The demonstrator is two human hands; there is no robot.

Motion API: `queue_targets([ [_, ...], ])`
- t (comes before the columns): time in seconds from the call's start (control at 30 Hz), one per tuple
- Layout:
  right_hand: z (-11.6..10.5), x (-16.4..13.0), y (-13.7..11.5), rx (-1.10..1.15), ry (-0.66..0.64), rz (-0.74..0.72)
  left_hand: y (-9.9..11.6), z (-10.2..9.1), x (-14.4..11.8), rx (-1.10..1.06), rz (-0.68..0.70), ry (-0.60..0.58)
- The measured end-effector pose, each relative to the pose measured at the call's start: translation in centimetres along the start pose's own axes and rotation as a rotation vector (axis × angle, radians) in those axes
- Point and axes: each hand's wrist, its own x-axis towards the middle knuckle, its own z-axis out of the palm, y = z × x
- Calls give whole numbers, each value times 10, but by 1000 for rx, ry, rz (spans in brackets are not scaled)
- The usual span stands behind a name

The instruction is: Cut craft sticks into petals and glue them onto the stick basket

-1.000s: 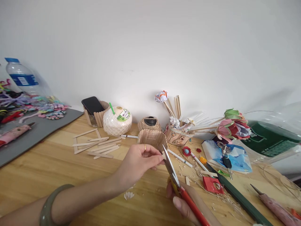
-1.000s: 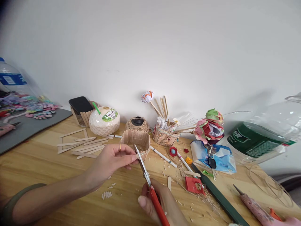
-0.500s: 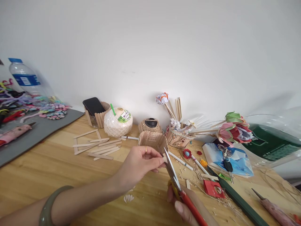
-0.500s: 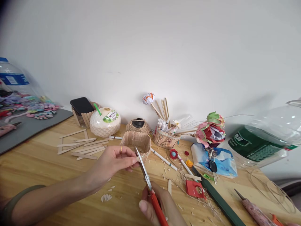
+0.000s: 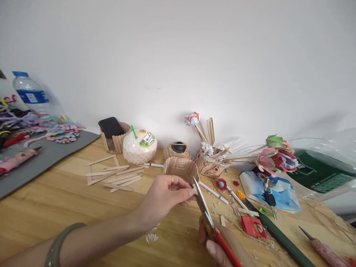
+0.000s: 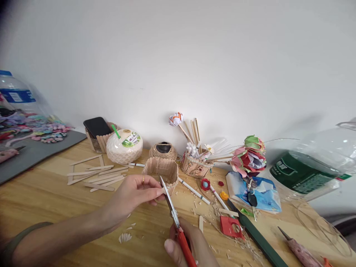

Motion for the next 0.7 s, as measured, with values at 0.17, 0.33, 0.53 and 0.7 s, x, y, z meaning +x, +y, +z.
queue_targets([
  [0.17,-3,2,-1,2,-52,-17,0,0,0,-19,-9,3],
  [0.33,-3,1,2,-11,-37,-42,1,0,-1,-21,-9,4],
  [0.53,-3,2,4,-36,-56,-59,1,0,-1,3,0,8],
  [0.7,-5,7,15,-62,-96,-140,1,0,-1,21,32,2],
])
